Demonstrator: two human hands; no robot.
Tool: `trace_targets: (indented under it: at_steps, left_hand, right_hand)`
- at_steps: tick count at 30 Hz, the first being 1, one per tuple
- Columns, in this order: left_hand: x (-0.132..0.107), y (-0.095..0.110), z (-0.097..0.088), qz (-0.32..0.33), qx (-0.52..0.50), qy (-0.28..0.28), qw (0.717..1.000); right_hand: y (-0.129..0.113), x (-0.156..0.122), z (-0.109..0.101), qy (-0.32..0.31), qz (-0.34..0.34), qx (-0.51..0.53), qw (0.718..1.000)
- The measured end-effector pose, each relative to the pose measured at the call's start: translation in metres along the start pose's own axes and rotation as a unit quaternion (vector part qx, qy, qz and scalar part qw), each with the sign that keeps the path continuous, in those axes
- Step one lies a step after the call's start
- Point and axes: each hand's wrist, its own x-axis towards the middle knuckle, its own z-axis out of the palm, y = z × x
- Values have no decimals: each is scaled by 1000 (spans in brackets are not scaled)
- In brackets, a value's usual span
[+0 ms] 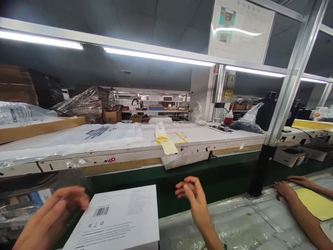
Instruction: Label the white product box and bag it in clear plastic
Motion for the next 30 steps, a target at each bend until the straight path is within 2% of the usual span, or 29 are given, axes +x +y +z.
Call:
trace_targets:
  at_steps: [3,4,6,7,9,12,15,22,25,30]
  left_hand:
    - [34,54,39,40,37,-176,983]
    - [46,66,57,30,37,-247,968]
    - [68,80,98,0,30,-341,940]
    - [78,83,119,-12,27,-365,930]
    - [95,83,156,-28,28,-379,924]
    - [109,77,194,-32,25,-371,928]
    - [115,72,207,-26,4,-365,931]
    - [117,63,212,4,-1,-379,926]
    - [114,62,214,33,9,-351,936]
    - [112,60,216,45,4,-333,942]
  right_hand:
    - [-37,53,13,12,-16,47,999]
    - [-45,67,19,6,-16,53,998]
    - [-56,88,30,-8,-19,60,998]
    - [-58,95,35,-13,-24,61,998]
    - [-60,103,43,-19,-40,62,997]
    - [-58,106,49,-31,-66,46,996]
    - [-56,105,50,-48,-83,10,995]
    - [-55,102,45,-68,-144,-113,981]
    - [-56,99,45,-59,-201,-187,960]
    - [-54,99,47,-13,-312,-280,908]
